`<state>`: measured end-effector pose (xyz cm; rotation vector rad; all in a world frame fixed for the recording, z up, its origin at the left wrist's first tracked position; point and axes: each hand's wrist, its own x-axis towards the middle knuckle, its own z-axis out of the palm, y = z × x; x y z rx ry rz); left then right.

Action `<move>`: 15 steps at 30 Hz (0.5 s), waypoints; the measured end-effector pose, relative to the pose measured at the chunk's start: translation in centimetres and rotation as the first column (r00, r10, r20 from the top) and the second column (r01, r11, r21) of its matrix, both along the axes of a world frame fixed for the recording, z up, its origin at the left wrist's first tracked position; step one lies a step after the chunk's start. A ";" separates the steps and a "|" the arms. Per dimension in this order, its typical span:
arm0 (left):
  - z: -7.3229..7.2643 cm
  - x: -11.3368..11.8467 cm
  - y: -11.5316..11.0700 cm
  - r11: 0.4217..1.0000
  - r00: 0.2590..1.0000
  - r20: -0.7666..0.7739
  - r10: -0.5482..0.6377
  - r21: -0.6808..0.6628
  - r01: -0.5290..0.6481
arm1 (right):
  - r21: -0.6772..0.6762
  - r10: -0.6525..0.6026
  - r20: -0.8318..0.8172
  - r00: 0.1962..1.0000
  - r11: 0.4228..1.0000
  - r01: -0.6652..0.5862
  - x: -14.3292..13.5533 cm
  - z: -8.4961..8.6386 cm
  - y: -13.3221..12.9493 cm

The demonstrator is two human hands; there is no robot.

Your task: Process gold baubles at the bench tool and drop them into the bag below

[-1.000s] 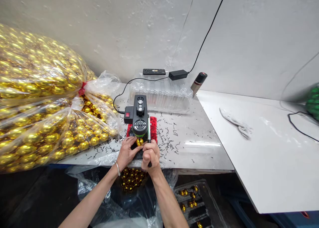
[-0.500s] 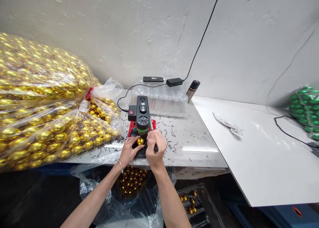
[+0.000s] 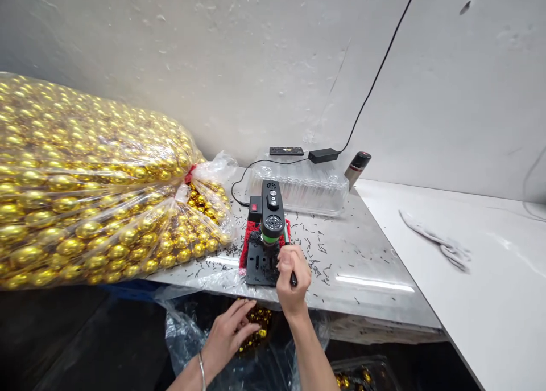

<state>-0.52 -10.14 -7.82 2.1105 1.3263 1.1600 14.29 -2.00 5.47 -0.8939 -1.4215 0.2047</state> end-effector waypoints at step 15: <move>11.2 -9.7 23.1 0.858 0.638 -0.742 0.205 -0.178 -0.482 | 0.030 -0.004 0.039 0.999 1.000 0.002 0.2 -0.4 0.1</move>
